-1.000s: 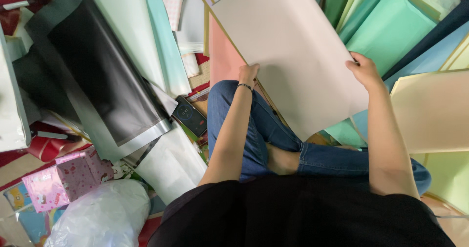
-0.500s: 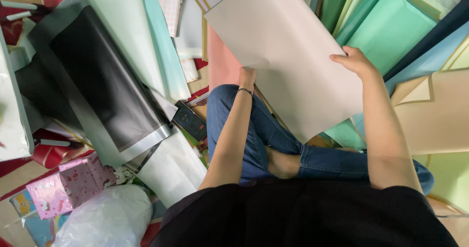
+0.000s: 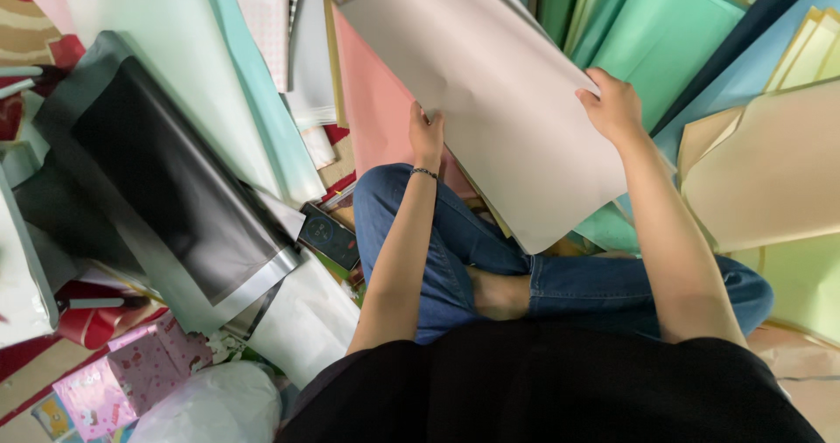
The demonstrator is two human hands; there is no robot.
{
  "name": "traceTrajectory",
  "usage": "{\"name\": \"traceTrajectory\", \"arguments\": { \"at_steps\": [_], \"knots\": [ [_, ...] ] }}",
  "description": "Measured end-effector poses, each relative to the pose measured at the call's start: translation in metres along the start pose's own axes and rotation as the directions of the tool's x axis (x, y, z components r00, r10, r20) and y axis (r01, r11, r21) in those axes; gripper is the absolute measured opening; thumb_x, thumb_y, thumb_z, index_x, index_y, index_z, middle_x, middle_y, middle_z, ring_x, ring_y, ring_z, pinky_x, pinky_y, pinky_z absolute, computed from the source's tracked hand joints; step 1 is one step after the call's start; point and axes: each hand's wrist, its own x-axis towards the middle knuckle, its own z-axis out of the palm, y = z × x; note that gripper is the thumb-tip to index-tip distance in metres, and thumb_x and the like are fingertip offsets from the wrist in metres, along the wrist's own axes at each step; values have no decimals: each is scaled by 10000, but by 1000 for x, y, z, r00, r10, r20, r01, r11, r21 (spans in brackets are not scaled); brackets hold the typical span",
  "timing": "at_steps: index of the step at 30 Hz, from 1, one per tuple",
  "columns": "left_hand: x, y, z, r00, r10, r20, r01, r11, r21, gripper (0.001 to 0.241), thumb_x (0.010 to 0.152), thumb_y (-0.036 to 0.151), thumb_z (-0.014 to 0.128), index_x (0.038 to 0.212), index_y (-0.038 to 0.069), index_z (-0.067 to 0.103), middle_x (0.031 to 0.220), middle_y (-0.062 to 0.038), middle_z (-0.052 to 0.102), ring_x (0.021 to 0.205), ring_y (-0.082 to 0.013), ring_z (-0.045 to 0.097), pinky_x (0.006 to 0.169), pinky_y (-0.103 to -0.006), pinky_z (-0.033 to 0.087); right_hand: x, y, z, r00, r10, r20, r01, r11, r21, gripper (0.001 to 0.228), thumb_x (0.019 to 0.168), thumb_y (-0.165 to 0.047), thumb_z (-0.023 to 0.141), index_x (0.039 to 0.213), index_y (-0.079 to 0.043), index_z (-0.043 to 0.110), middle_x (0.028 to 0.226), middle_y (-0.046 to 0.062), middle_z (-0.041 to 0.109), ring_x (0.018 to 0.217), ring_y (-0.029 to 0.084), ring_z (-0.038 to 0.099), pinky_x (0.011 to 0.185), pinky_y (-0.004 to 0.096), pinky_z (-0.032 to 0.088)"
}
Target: The person sorts through different sheets of colored and patterned wrapping paper by hand while sitting on the floor.
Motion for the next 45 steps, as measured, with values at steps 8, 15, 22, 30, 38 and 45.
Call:
{"name": "traceTrajectory", "arguments": {
  "at_steps": [8,15,22,30,38,45],
  "knots": [
    [24,33,52,977,170,129,-182,979,90,485,955,154,511,1400,113,320,1390,-160,426,1284,-357,411,1081,-496,378,-15,69,-1,963,146,-228,-50,923,381,313,861,-274,682,1148,-163,624,1001,138,640,971,362,584,744,492,476],
    [74,92,117,969,141,205,-187,957,223,511,788,219,469,1295,173,440,1148,-63,643,925,-251,638,832,-342,473,7,90,7,876,473,-94,-217,562,798,195,703,-205,731,854,-127,635,741,-90,526,680,30,458,548,217,375],
    [107,104,136,989,17,147,-92,850,519,552,766,135,354,1316,173,380,899,-162,667,814,-357,625,679,-467,475,20,80,15,831,428,355,-472,204,858,324,732,-146,672,1025,-34,591,979,81,655,855,170,622,745,297,503],
    [125,134,133,863,199,464,-378,864,332,550,850,180,427,1375,49,328,1396,-204,407,1305,-336,385,1090,-389,290,21,72,17,882,357,306,-365,111,924,462,722,-165,634,1166,-69,551,1055,67,630,933,175,599,802,259,474],
    [183,173,130,799,332,501,-599,361,715,438,875,214,515,1291,180,384,849,-88,659,638,-242,649,527,-401,542,-1,-40,77,776,594,211,-176,-119,977,373,718,-171,664,1073,-140,553,920,29,624,786,161,575,702,307,462],
    [195,156,114,827,371,422,-458,9,889,420,787,-66,575,1156,126,516,785,-45,678,677,-215,663,662,-410,504,11,-161,86,641,179,746,-430,-722,542,332,784,-32,649,1090,-26,519,994,179,646,850,290,631,660,372,532]
  ]
}}
